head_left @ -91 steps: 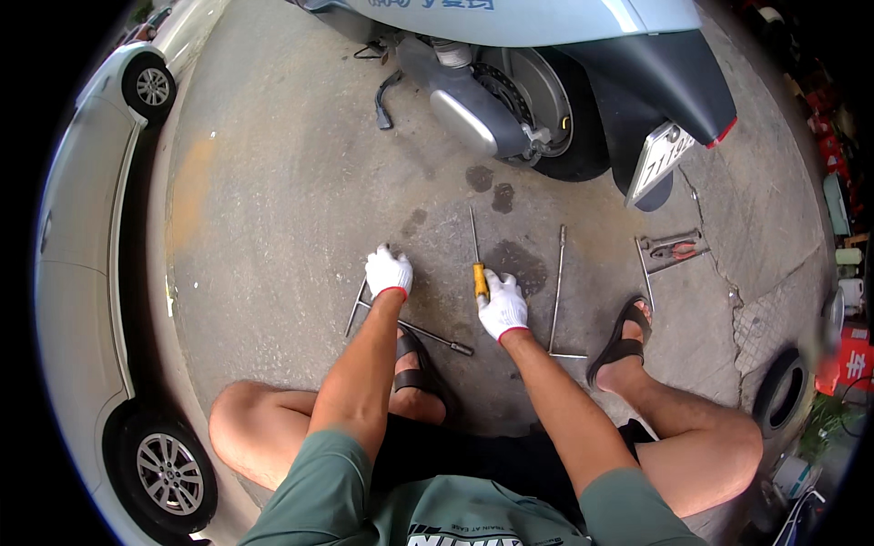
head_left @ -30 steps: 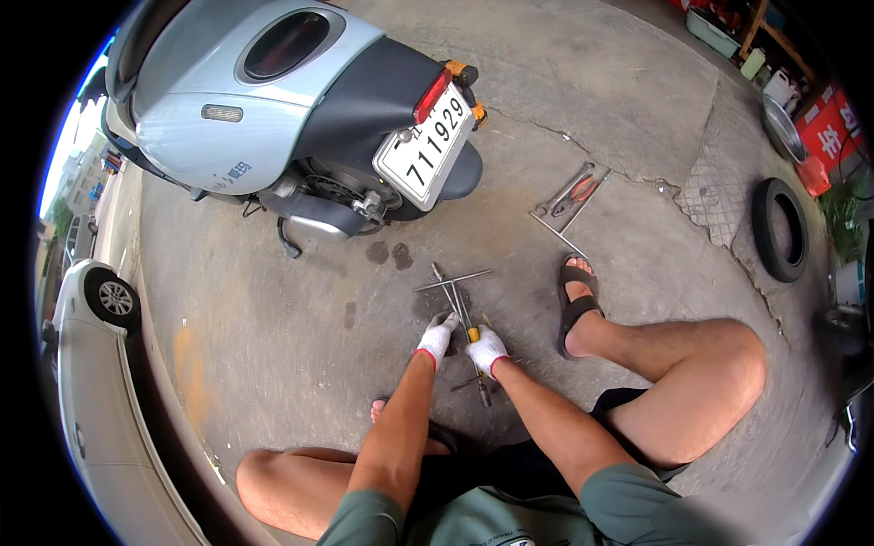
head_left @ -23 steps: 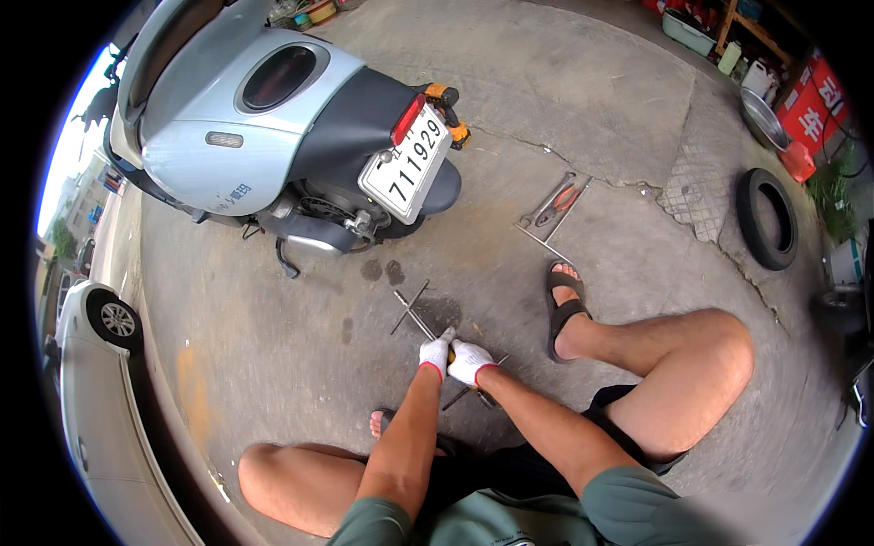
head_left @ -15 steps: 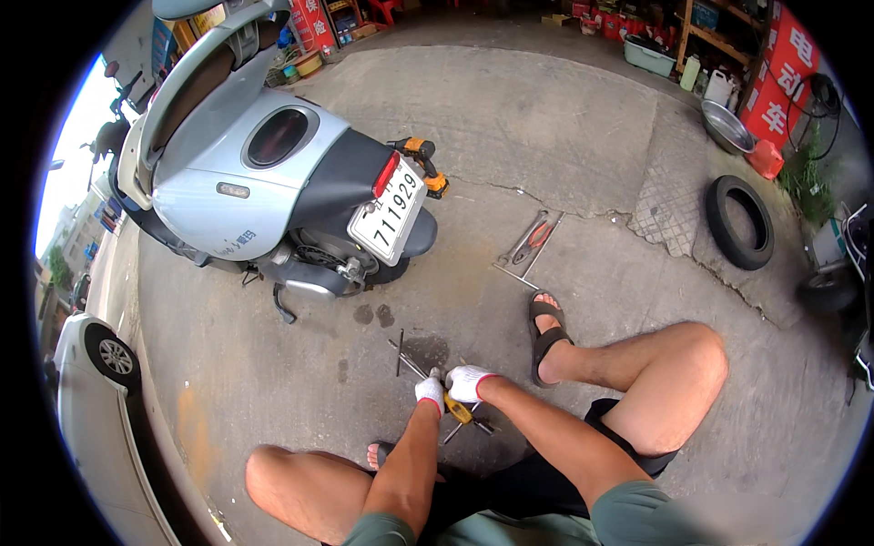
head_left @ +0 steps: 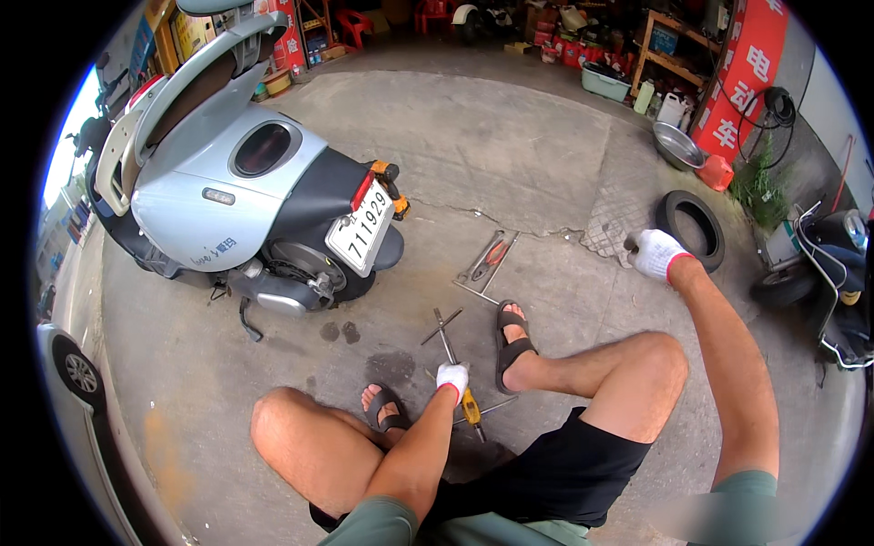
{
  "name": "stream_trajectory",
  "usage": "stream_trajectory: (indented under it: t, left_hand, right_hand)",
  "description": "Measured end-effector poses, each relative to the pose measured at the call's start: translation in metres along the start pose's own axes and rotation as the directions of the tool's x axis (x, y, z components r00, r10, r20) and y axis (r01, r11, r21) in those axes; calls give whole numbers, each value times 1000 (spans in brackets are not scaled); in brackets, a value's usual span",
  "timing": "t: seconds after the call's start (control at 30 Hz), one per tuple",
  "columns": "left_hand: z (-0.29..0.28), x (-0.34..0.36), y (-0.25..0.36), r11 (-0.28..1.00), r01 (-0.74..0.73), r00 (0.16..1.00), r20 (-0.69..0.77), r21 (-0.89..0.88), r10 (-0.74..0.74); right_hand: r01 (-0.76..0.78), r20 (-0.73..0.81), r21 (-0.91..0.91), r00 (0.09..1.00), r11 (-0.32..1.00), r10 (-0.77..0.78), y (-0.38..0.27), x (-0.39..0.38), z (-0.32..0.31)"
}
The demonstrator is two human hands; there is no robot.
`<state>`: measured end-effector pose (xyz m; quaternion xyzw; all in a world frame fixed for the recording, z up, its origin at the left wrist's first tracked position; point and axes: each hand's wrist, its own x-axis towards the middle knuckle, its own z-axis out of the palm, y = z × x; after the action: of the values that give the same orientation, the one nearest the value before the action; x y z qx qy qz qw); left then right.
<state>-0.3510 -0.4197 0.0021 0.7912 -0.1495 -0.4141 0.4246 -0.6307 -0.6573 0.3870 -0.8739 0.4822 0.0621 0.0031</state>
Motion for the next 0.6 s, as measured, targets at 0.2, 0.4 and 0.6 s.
stream_trajectory:
  t: [0.2,0.4,0.6]
  left_hand:
    - [32,14,-10,992,-54,997,67,116,47]
    - [27,37,6,958,-116,993,21,264,115]
    - [27,88,102,882,-199,978,37,427,204]
  right_hand:
    - [-114,228,-89,965,989,132,64,-43,25]
    - [-136,309,50,944,989,114,63,6,119]
    - [-12,511,184,856,983,-85,9,57,220]
